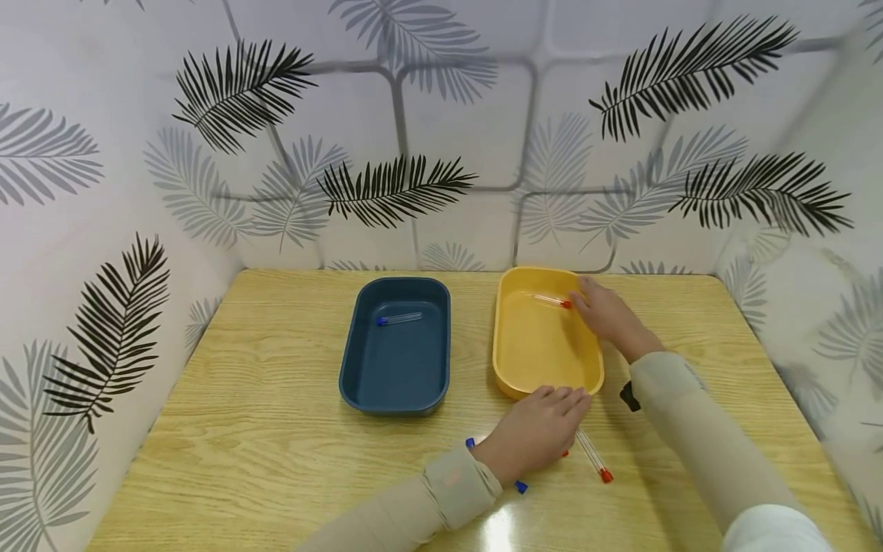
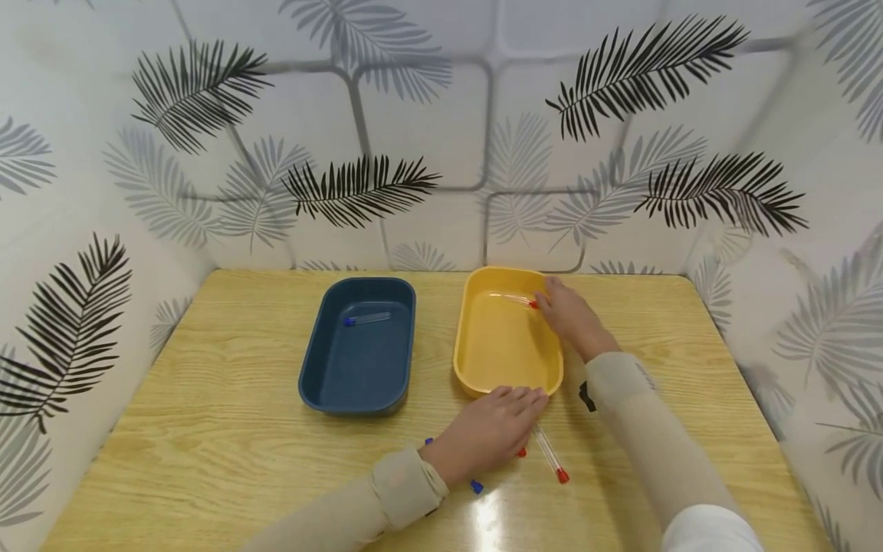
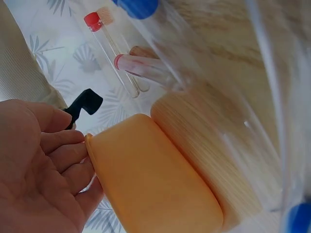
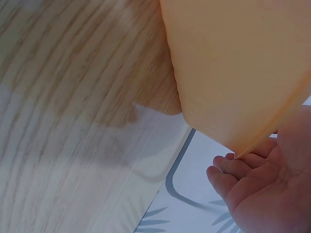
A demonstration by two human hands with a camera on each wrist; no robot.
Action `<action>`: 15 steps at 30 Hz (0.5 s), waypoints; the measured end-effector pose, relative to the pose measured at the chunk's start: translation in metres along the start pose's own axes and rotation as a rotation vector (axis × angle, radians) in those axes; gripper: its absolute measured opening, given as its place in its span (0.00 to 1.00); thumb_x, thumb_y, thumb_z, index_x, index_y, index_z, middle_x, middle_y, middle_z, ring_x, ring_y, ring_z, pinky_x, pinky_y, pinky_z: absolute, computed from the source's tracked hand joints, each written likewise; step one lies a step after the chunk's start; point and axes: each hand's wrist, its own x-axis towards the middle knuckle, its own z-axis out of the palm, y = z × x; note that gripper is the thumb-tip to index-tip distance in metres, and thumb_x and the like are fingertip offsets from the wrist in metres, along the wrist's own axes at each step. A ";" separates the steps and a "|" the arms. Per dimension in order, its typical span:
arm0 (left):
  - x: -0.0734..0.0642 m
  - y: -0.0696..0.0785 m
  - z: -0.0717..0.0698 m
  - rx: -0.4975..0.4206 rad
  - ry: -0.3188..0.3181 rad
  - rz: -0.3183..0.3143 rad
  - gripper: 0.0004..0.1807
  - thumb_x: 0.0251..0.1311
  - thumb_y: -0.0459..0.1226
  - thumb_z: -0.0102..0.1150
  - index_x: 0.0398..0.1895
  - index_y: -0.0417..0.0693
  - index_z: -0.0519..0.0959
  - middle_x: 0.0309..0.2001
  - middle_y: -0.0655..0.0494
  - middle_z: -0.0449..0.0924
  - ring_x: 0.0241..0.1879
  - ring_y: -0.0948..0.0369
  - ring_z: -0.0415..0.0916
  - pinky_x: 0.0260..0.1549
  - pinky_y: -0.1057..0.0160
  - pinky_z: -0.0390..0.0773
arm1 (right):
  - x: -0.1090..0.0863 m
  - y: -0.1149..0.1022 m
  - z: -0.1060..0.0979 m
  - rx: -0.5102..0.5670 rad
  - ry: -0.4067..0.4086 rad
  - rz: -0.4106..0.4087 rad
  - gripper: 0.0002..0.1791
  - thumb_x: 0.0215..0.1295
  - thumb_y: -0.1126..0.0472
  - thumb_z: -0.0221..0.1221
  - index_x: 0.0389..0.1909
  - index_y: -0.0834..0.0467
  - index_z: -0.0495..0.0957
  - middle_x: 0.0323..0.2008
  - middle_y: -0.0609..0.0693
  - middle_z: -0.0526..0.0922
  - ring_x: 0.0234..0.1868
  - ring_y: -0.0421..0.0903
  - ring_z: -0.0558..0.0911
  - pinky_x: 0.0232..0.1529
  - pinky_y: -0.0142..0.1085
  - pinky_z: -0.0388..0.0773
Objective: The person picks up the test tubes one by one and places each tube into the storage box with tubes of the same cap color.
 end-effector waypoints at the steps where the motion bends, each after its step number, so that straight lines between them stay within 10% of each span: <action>1: -0.001 0.000 -0.001 -0.001 -0.001 0.001 0.26 0.70 0.45 0.41 0.69 0.48 0.60 0.66 0.58 0.62 0.64 0.63 0.59 0.62 0.64 0.59 | 0.001 -0.001 0.001 -0.003 -0.004 -0.001 0.32 0.74 0.54 0.39 0.68 0.72 0.47 0.67 0.71 0.49 0.66 0.67 0.53 0.65 0.55 0.48; 15: -0.008 -0.001 0.001 -0.038 0.002 -0.014 0.26 0.70 0.45 0.43 0.69 0.49 0.60 0.67 0.59 0.61 0.65 0.65 0.58 0.61 0.66 0.59 | 0.008 -0.016 0.007 -0.028 -0.009 -0.046 0.31 0.74 0.56 0.41 0.68 0.72 0.48 0.67 0.70 0.51 0.65 0.66 0.56 0.65 0.54 0.49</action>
